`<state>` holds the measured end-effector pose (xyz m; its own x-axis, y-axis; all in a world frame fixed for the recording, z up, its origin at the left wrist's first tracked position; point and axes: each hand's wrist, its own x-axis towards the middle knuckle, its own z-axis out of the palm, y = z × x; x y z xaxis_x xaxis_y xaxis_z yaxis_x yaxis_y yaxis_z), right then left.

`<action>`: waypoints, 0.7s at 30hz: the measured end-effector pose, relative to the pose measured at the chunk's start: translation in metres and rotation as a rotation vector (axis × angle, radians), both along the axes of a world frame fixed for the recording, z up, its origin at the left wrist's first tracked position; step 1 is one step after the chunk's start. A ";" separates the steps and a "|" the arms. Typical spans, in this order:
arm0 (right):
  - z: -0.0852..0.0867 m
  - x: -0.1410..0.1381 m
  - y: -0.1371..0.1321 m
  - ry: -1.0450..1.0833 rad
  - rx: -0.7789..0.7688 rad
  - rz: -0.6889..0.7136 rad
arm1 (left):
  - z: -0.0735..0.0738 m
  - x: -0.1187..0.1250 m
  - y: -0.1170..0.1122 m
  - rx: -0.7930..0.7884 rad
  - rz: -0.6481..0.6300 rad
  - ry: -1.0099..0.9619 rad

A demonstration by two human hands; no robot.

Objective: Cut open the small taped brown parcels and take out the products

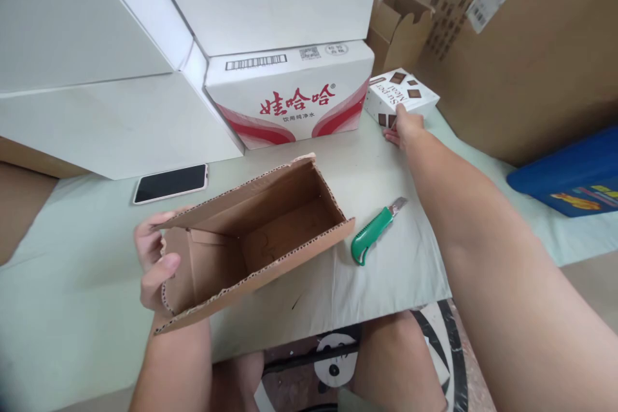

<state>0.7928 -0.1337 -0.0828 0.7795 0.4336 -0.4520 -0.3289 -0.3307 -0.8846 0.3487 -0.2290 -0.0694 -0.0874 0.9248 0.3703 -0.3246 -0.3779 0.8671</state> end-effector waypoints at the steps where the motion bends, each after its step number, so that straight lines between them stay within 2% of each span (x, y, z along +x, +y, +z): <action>1: -0.002 -0.002 0.009 -0.008 0.022 0.024 | 0.001 0.000 -0.001 -0.017 -0.004 0.012; 6: -0.017 -0.015 0.040 -0.021 0.211 0.187 | 0.001 0.001 0.001 -0.025 -0.033 0.099; 8: -0.020 -0.022 0.040 -0.030 0.247 0.188 | -0.001 0.001 0.002 -0.025 -0.028 0.100; 10: -0.019 -0.031 0.025 -0.072 0.230 0.167 | -0.003 0.001 0.003 -0.046 -0.018 0.076; 12: -0.015 -0.045 -0.007 -0.145 0.201 0.187 | -0.005 0.000 0.001 -0.068 -0.013 0.055; 14: -0.008 -0.064 -0.056 -0.215 0.205 0.277 | -0.006 -0.004 -0.001 -0.081 -0.023 0.061; 18: 0.008 -0.103 -0.177 -0.270 0.286 0.789 | -0.003 -0.011 -0.005 -0.087 -0.134 0.087; 20: 0.015 -0.118 -0.223 -0.428 0.258 1.106 | -0.001 -0.013 -0.009 -0.109 -0.220 0.074; 21: 0.017 -0.125 -0.239 -0.546 0.252 1.201 | 0.000 -0.014 -0.011 -0.128 -0.265 0.056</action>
